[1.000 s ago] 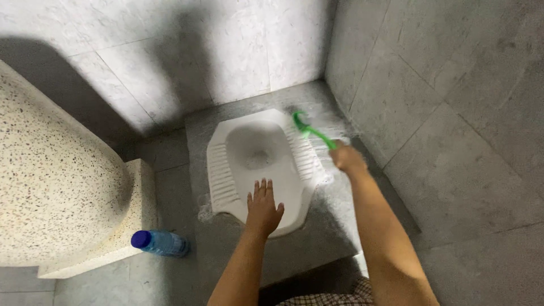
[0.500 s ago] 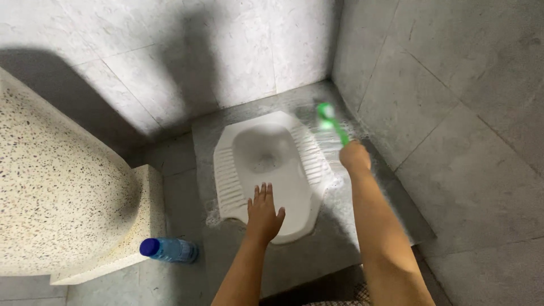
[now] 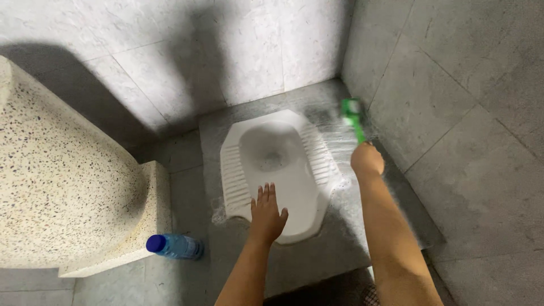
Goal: Scrubbing a squat toilet with a brush and soapy water.
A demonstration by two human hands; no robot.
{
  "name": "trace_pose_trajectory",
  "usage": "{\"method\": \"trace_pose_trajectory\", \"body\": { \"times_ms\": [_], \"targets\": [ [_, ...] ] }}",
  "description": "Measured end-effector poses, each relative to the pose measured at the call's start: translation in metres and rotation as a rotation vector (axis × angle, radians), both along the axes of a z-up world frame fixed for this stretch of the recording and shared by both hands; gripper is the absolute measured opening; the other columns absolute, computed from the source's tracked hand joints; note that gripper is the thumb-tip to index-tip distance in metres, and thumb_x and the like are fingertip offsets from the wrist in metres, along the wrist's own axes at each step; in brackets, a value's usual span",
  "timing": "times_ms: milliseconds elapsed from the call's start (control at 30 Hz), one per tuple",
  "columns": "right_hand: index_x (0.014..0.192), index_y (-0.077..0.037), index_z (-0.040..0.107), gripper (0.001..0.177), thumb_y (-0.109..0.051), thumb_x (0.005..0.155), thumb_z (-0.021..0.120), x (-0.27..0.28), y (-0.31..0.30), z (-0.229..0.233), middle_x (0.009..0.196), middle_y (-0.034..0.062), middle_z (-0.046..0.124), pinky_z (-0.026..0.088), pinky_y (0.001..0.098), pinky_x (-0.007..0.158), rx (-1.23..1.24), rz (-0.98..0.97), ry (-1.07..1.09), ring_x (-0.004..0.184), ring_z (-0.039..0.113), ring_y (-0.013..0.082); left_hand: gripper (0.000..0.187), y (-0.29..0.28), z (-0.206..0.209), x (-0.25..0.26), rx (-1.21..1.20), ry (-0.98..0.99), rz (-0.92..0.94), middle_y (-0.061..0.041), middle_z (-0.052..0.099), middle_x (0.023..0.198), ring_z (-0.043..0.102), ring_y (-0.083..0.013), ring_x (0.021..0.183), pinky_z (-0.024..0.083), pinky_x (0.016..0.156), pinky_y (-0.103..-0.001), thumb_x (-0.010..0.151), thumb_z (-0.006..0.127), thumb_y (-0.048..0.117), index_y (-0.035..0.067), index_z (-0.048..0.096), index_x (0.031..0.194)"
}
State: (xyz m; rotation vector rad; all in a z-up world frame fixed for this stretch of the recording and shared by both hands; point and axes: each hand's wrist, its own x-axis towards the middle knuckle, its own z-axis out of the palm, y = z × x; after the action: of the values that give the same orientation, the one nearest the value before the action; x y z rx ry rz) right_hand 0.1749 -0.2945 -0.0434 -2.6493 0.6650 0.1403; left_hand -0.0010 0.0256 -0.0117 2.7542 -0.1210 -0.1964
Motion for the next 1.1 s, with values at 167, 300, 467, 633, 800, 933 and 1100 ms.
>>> {"method": "trace_pose_trajectory", "body": {
  "times_ms": [167,300,467,633,800,933,1100],
  "targets": [
    [0.128,0.004,0.060,0.038,-0.020,0.100,0.055,0.010,0.013,-0.025,0.120,0.0315,0.068,0.057,0.0556,0.090,-0.042,0.031,-0.107,0.109,0.068,0.0491,0.084,0.000,-0.003,0.007,0.022,-0.010,-0.009,-0.017,0.016,0.170,0.010,-0.0360,0.157,0.012,0.124,-0.058,0.098,0.061,0.033,0.006,0.013,0.162],
    [0.116,0.003,0.069,0.038,-0.031,0.101,0.060,0.000,0.033,-0.014,0.122,0.0275,0.071,0.055,0.0516,0.103,0.082,0.446,-0.113,0.119,0.067,0.0449,0.086,-0.006,-0.007,0.012,0.015,0.042,-0.001,-0.016,0.014,0.170,0.009,-0.0342,0.157,0.011,0.124,-0.058,0.098,0.061,0.033,0.006,0.011,0.162],
    [0.137,0.006,0.049,0.045,-0.023,0.103,0.051,-0.053,0.014,0.044,0.122,0.0313,0.068,0.059,0.0522,0.091,-0.064,0.212,0.094,0.113,0.070,0.0450,0.084,-0.013,0.002,0.011,-0.001,-0.033,-0.017,-0.016,0.016,0.170,0.008,-0.0337,0.158,0.011,0.124,-0.058,0.098,0.061,0.033,0.005,0.014,0.162],
    [0.139,0.013,0.045,0.046,-0.014,0.102,0.049,-0.066,-0.024,0.008,0.128,0.0325,0.066,0.060,0.0476,0.092,-0.145,0.029,0.022,0.115,0.070,0.0409,0.083,-0.024,0.016,0.013,-0.030,-0.013,-0.017,-0.014,0.017,0.170,0.008,-0.0327,0.159,0.011,0.126,-0.056,0.098,0.061,0.033,0.006,0.014,0.162],
    [0.129,-0.003,0.056,0.040,-0.035,0.103,0.056,-0.106,-0.005,0.074,0.132,0.0235,0.062,0.050,0.0552,0.099,0.058,0.352,0.160,0.121,0.061,0.0412,0.085,-0.042,0.002,0.017,0.026,-0.050,-0.065,-0.016,0.016,0.170,0.008,-0.0342,0.157,0.010,0.124,-0.058,0.098,0.061,0.031,0.005,0.013,0.162],
    [0.119,-0.006,0.062,0.039,-0.039,0.098,0.062,-0.097,-0.050,0.017,0.122,0.0199,0.069,0.051,0.0529,0.100,0.122,0.516,0.094,0.117,0.066,0.0357,0.086,-0.052,0.029,0.018,0.014,-0.106,-0.089,-0.016,0.013,0.170,0.008,-0.0337,0.157,0.010,0.124,-0.059,0.098,0.062,0.034,0.003,0.012,0.161],
    [0.152,-0.002,0.045,0.048,-0.017,0.106,0.044,-0.149,-0.063,0.062,0.136,0.0258,0.063,0.057,0.0528,0.095,-0.145,-0.033,0.167,0.119,0.067,0.0420,0.083,-0.066,0.053,0.005,-0.143,-0.186,-0.123,-0.014,0.016,0.171,0.011,-0.0319,0.159,0.012,0.126,-0.052,0.099,0.059,0.031,0.003,0.014,0.162]
  ]
}}
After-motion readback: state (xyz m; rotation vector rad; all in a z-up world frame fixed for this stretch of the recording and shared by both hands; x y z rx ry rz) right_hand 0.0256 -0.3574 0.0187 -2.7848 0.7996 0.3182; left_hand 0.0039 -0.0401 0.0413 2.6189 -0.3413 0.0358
